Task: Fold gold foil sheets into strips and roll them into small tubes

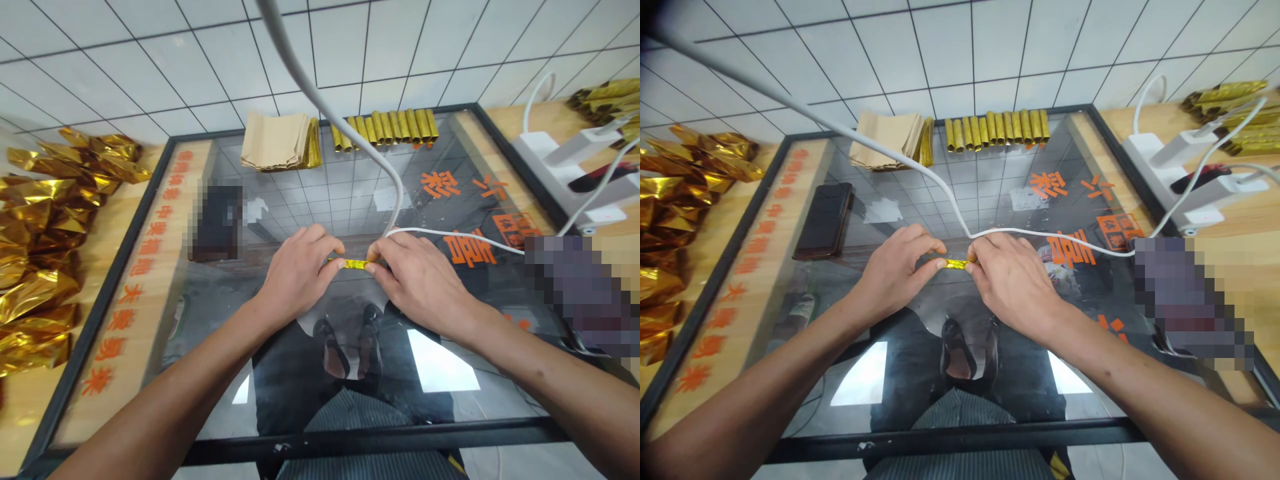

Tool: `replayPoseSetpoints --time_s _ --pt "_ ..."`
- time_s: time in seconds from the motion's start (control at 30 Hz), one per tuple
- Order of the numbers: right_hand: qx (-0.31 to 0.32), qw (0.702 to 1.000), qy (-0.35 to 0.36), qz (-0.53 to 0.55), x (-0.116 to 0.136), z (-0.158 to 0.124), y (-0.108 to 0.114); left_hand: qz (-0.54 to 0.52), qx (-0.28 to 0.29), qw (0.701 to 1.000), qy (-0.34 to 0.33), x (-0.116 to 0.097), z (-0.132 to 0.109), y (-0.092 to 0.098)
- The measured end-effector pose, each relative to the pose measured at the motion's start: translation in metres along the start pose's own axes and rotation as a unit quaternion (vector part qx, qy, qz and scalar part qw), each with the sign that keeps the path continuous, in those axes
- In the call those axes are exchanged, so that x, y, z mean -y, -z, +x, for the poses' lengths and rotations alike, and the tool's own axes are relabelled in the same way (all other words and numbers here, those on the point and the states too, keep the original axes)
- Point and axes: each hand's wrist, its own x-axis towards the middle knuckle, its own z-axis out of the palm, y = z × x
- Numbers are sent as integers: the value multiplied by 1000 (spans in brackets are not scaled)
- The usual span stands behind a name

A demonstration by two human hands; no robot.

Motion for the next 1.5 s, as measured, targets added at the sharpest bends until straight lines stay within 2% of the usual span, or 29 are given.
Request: replayPoseSetpoints --time_s 0.33,0.7,0.8,1.0,1.17,1.4,1.5 --pt "-39 995 88 -2 -5 -3 -5 -6 16 998 -68 1 -6 2" --pt "-66 991 109 44 -11 -4 -11 94 -36 986 -132 -3 -12 1" --pt "-79 989 111 49 -10 -5 -10 89 -48 986 -134 -4 -13 2" --pt "-119 984 109 69 -7 -12 -5 -58 -34 992 -102 -10 -13 10" --pt "-135 980 125 78 -3 -16 -2 -161 -34 986 -30 -20 -16 19" --pt "-128 977 145 84 10 -13 11 -204 -80 975 34 -27 -22 28" --pt "-123 979 135 85 15 -6 18 -203 -116 972 36 -27 -24 32"
